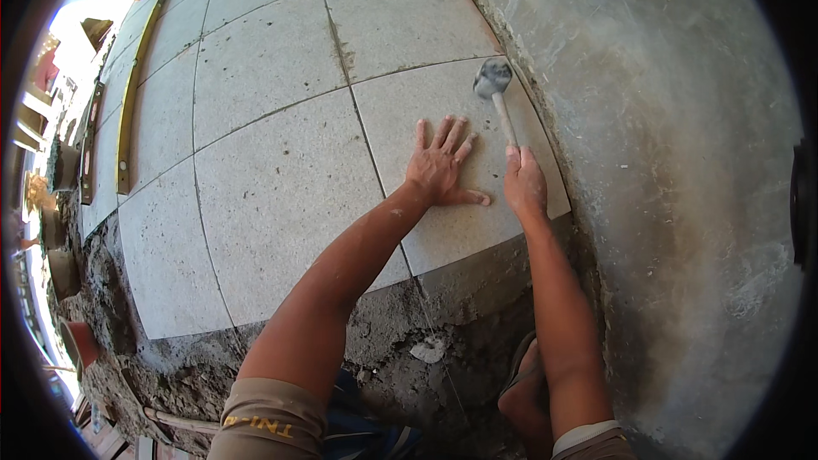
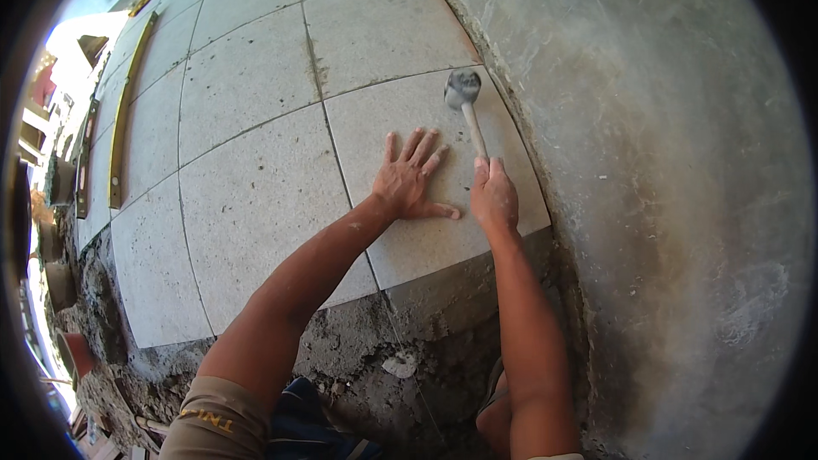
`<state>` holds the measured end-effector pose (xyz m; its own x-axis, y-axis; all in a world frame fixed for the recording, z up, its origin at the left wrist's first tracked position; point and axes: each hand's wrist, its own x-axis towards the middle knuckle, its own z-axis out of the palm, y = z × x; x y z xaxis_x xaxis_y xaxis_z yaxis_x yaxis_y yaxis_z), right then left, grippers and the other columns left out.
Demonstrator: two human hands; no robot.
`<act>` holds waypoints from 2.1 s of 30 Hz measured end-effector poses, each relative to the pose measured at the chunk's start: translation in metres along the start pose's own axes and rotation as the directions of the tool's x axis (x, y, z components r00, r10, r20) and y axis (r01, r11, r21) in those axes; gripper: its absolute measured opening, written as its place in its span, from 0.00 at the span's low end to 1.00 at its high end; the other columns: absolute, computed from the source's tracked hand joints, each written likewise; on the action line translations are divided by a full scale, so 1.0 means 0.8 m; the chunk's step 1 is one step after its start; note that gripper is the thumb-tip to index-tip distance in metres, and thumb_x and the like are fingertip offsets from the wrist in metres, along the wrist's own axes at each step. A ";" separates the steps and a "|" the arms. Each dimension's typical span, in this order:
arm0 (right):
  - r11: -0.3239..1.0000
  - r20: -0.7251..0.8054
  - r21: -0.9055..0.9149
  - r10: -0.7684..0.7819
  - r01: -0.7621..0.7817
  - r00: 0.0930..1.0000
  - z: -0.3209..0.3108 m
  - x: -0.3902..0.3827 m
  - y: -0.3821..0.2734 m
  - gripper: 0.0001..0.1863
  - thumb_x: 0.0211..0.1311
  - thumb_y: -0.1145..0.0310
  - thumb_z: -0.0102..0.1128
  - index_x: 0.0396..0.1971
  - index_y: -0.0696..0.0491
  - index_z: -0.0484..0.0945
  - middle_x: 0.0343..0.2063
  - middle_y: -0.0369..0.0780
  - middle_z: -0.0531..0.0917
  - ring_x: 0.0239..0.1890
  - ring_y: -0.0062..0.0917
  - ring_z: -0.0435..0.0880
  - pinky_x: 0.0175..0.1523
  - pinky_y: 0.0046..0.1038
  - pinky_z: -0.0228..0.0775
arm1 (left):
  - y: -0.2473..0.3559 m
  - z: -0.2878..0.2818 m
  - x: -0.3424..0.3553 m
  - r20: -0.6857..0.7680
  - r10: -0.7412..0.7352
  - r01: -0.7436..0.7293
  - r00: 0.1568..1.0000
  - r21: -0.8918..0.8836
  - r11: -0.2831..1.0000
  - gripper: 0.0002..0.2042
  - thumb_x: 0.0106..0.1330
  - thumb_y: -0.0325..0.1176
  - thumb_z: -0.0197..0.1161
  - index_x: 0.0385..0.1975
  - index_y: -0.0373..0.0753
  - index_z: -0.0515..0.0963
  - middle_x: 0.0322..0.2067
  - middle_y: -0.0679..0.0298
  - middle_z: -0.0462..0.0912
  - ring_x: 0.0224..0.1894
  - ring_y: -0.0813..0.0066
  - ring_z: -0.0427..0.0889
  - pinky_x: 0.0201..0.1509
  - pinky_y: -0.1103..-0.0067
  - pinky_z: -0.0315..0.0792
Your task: Laying and leveling tiles on a prepared floor surface.
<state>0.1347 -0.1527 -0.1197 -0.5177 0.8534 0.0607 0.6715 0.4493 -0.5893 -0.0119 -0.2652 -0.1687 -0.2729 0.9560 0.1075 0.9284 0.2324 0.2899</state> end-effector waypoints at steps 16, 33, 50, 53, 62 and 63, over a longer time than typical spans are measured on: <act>0.973 0.032 -0.228 0.032 -0.024 0.999 0.049 0.004 0.051 0.30 0.78 0.49 0.38 0.58 0.63 0.72 0.51 0.62 0.79 0.55 0.58 0.77 0.57 0.49 0.68 | -0.002 -0.011 -0.009 0.037 0.034 -0.032 0.999 -0.071 0.997 0.63 0.44 0.86 0.53 0.75 0.43 0.58 0.78 0.52 0.47 0.80 0.53 0.39 0.77 0.43 0.29; 0.982 0.003 -0.186 -0.021 0.021 1.000 0.052 0.010 0.057 0.29 0.79 0.50 0.38 0.54 0.63 0.73 0.48 0.62 0.80 0.53 0.58 0.78 0.55 0.49 0.69 | -0.006 0.005 -0.013 -0.049 0.027 -0.033 0.998 -0.133 0.991 0.62 0.41 0.84 0.58 0.74 0.43 0.60 0.78 0.53 0.47 0.81 0.54 0.39 0.77 0.43 0.24; 0.965 -0.054 -0.254 0.048 -0.060 0.997 0.047 0.003 0.046 0.28 0.78 0.47 0.37 0.53 0.57 0.74 0.48 0.59 0.81 0.52 0.56 0.80 0.55 0.52 0.70 | -0.003 0.011 0.003 -0.037 0.021 -0.022 0.999 -0.042 0.999 0.60 0.46 0.85 0.51 0.76 0.46 0.56 0.78 0.55 0.48 0.80 0.55 0.40 0.78 0.46 0.30; 0.964 -0.003 -0.236 0.127 -0.124 0.992 0.055 -0.001 0.009 0.24 0.77 0.47 0.39 0.53 0.52 0.71 0.44 0.56 0.84 0.49 0.56 0.82 0.52 0.53 0.72 | -0.026 0.011 0.000 -0.049 -0.018 0.016 0.999 -0.041 0.999 0.60 0.48 0.85 0.50 0.76 0.46 0.55 0.78 0.56 0.49 0.80 0.58 0.42 0.79 0.48 0.31; 0.971 0.004 -0.163 0.180 -0.177 0.984 0.031 -0.001 0.030 0.23 0.76 0.46 0.42 0.47 0.53 0.70 0.38 0.56 0.84 0.45 0.58 0.82 0.47 0.54 0.72 | -0.002 0.010 0.025 -0.052 -0.011 0.012 0.999 0.018 1.000 0.62 0.48 0.85 0.49 0.77 0.41 0.53 0.78 0.56 0.48 0.81 0.58 0.40 0.80 0.51 0.31; 0.976 0.058 -0.134 0.183 -0.174 0.981 0.032 -0.001 0.028 0.23 0.76 0.46 0.42 0.47 0.53 0.70 0.38 0.56 0.84 0.44 0.58 0.82 0.47 0.54 0.72 | -0.005 0.008 0.022 -0.039 -0.021 0.022 0.999 0.021 1.000 0.63 0.48 0.86 0.49 0.77 0.41 0.53 0.78 0.56 0.47 0.81 0.58 0.40 0.80 0.51 0.31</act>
<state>0.1364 -0.1500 -0.1537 -0.4160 0.9044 -0.0948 0.8163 0.3254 -0.4772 -0.0191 -0.2481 -0.1738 -0.3022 0.9432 0.1383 0.9272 0.2571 0.2725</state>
